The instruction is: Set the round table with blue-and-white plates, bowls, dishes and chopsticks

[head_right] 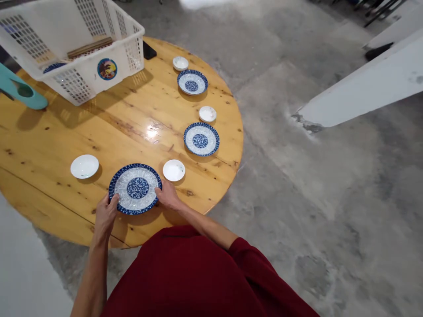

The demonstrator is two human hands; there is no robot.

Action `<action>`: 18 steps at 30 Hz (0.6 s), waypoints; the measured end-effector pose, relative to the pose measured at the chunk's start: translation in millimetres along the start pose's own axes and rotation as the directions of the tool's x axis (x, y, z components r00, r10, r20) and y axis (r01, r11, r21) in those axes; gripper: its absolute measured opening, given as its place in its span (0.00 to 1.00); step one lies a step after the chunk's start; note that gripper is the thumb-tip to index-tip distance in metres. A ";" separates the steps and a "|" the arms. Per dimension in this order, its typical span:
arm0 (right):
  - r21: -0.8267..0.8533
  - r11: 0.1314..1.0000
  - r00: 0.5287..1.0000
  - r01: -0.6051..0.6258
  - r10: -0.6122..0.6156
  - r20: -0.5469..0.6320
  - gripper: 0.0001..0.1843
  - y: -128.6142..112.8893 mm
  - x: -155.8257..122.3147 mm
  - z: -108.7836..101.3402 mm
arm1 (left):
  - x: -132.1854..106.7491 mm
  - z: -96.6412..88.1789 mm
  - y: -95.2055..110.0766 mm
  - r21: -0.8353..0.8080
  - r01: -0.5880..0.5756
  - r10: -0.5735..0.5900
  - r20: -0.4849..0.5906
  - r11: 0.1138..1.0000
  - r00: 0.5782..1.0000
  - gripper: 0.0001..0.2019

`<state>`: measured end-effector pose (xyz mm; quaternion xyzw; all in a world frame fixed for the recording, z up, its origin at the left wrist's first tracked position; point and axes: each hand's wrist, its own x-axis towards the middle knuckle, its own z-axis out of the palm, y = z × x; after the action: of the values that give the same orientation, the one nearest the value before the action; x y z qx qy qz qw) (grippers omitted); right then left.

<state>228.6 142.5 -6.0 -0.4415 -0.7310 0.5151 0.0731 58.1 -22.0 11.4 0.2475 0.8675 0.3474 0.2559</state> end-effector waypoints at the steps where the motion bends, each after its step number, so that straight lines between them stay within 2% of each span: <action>1: 0.004 1.000 1.000 0.017 -0.017 0.005 0.06 0.0 -5.1 -3.5 | -7.5 -1.9 3.1 -0.023 0.006 -0.006 -0.009 1.000 1.000 0.18; 5: 0.044 0.996 0.995 0.073 -0.076 0.064 0.05 1.6 -23.5 -17.6 | -35.7 -3.9 15.8 -0.079 0.053 -0.055 -0.018 0.995 0.998 0.17; 8: 0.070 0.992 0.991 0.102 -0.107 0.083 0.05 6.9 -33.0 -26.9 | -52.7 1.8 24.6 -0.092 0.095 -0.097 -0.024 0.991 0.995 0.17; 14: 0.093 0.993 0.992 0.073 -0.081 0.093 0.03 33.2 -42.5 -48.5 | -76.5 28.0 47.4 -0.064 0.141 -0.146 -0.070 0.988 0.987 0.17; 18: 0.108 0.991 0.993 0.073 -0.081 0.080 0.06 51.8 -43.8 -73.9 | -81.8 49.5 68.8 -0.089 0.110 -0.115 -0.054 0.990 0.992 0.16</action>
<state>325.9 166.0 0.9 -0.3865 -0.7218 0.5678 0.0853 167.0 -4.3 52.8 0.1765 0.8715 0.3764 0.2600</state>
